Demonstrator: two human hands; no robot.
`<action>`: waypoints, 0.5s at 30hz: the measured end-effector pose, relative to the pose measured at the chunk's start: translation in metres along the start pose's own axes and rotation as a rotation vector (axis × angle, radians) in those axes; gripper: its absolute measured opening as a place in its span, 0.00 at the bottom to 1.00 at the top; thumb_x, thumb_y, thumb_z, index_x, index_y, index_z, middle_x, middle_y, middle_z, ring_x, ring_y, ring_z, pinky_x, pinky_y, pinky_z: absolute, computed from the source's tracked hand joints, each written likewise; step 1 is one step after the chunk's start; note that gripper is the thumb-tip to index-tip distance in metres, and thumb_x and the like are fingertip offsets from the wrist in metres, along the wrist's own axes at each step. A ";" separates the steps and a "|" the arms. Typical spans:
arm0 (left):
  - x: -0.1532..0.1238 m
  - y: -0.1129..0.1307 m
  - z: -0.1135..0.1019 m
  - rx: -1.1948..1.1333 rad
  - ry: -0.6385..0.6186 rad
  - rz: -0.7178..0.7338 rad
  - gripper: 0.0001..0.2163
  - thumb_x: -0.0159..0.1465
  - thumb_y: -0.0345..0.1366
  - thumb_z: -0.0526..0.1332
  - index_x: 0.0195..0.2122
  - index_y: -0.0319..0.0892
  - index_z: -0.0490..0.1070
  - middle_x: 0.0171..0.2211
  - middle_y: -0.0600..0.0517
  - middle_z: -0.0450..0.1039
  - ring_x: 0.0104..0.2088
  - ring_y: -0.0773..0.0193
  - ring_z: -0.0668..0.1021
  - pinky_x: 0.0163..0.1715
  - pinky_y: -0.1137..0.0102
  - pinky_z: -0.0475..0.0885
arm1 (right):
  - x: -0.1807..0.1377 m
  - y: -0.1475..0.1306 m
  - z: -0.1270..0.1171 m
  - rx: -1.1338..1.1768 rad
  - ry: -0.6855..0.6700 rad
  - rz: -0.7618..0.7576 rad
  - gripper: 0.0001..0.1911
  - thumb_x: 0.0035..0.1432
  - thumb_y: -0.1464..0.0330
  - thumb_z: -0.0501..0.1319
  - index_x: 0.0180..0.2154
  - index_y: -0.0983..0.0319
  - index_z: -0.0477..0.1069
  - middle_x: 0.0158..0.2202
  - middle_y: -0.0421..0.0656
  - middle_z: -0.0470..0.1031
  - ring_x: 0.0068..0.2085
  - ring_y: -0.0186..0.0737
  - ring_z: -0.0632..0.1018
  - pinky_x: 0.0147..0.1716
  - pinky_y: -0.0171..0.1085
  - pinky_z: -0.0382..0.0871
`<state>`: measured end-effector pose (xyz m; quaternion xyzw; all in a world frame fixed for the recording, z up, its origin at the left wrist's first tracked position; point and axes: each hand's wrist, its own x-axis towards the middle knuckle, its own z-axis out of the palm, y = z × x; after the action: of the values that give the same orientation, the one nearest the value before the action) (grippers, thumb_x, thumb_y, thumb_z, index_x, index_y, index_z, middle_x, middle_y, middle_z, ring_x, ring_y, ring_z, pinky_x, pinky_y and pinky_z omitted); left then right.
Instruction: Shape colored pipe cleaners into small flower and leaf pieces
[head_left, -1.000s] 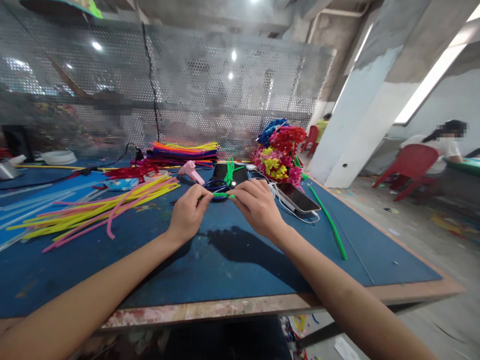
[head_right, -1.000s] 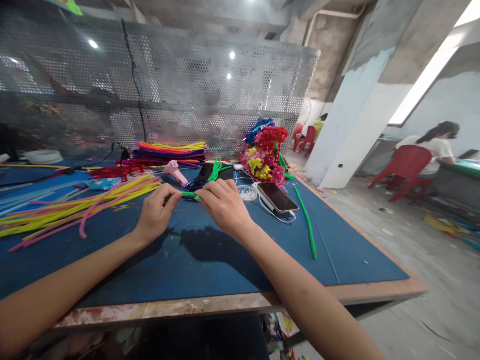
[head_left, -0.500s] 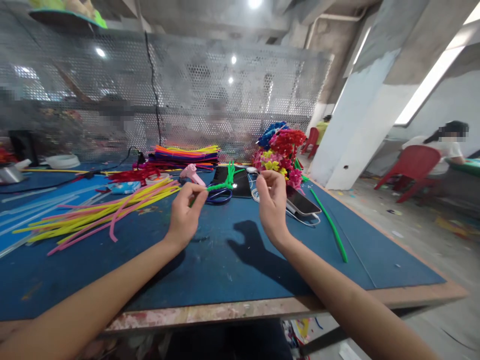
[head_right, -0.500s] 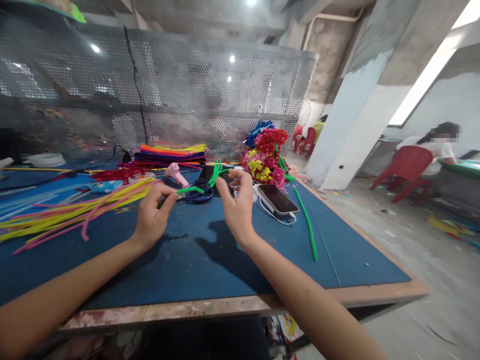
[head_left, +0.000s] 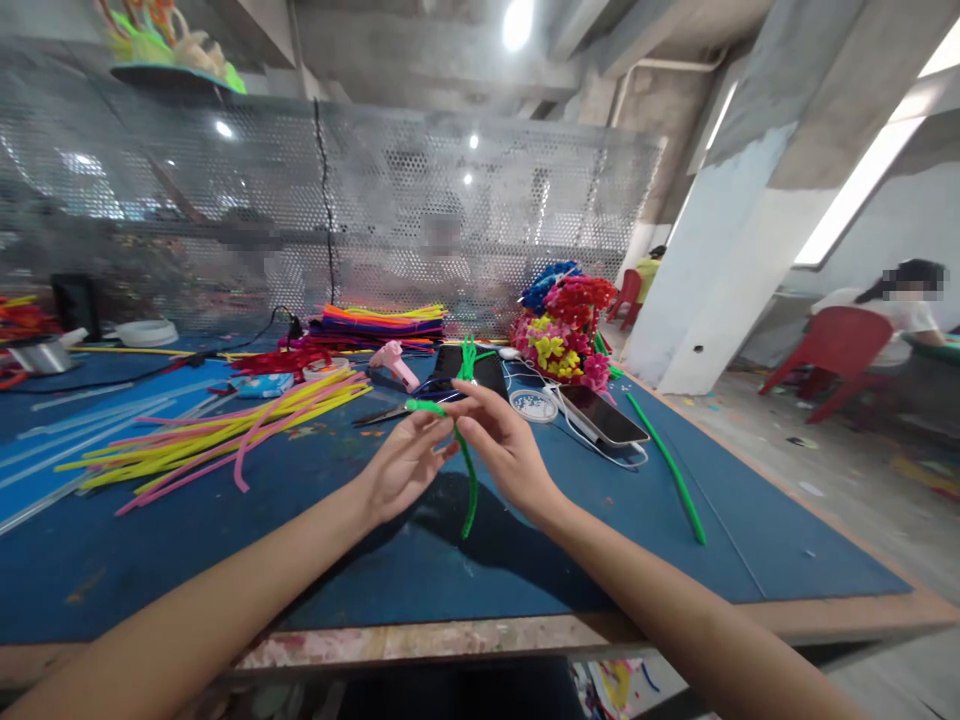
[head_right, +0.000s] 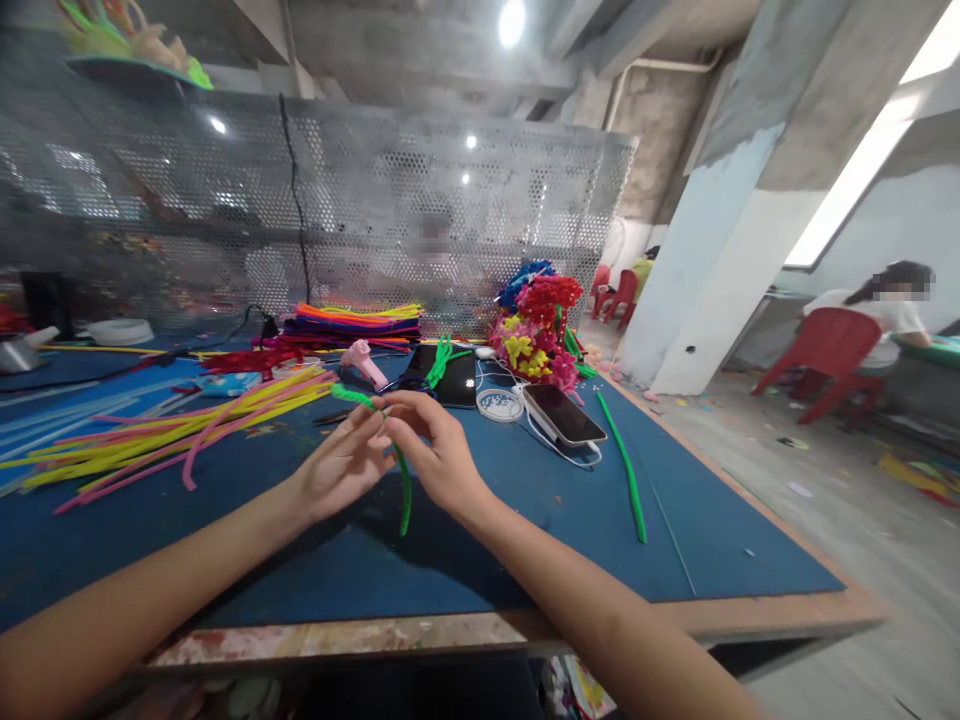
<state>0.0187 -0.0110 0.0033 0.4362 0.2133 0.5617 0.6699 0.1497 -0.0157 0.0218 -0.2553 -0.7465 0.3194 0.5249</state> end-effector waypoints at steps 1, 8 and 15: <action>0.000 -0.001 -0.001 0.011 -0.009 -0.006 0.07 0.48 0.38 0.67 0.29 0.46 0.73 0.34 0.54 0.73 0.39 0.66 0.72 0.37 0.71 0.65 | 0.001 0.001 -0.001 -0.019 0.032 -0.005 0.17 0.59 0.66 0.53 0.50 0.57 0.61 0.36 0.41 0.69 0.37 0.33 0.73 0.36 0.35 0.68; 0.001 0.006 -0.001 0.031 0.018 0.008 0.11 0.41 0.40 0.70 0.24 0.41 0.75 0.25 0.53 0.71 0.29 0.68 0.70 0.33 0.71 0.65 | 0.011 -0.005 0.001 -0.481 0.026 -0.241 0.11 0.56 0.68 0.57 0.41 0.58 0.73 0.34 0.43 0.65 0.37 0.37 0.68 0.36 0.38 0.64; 0.007 0.014 -0.011 0.211 0.041 0.007 0.15 0.52 0.42 0.63 0.40 0.44 0.74 0.37 0.49 0.70 0.32 0.69 0.70 0.31 0.74 0.65 | 0.059 -0.063 -0.029 -0.666 0.299 -0.501 0.11 0.60 0.66 0.51 0.31 0.59 0.70 0.30 0.43 0.67 0.36 0.38 0.69 0.37 0.41 0.65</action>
<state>0.0045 -0.0007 0.0104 0.4934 0.2836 0.5473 0.6137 0.1553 -0.0090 0.1121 -0.2651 -0.7635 -0.1163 0.5774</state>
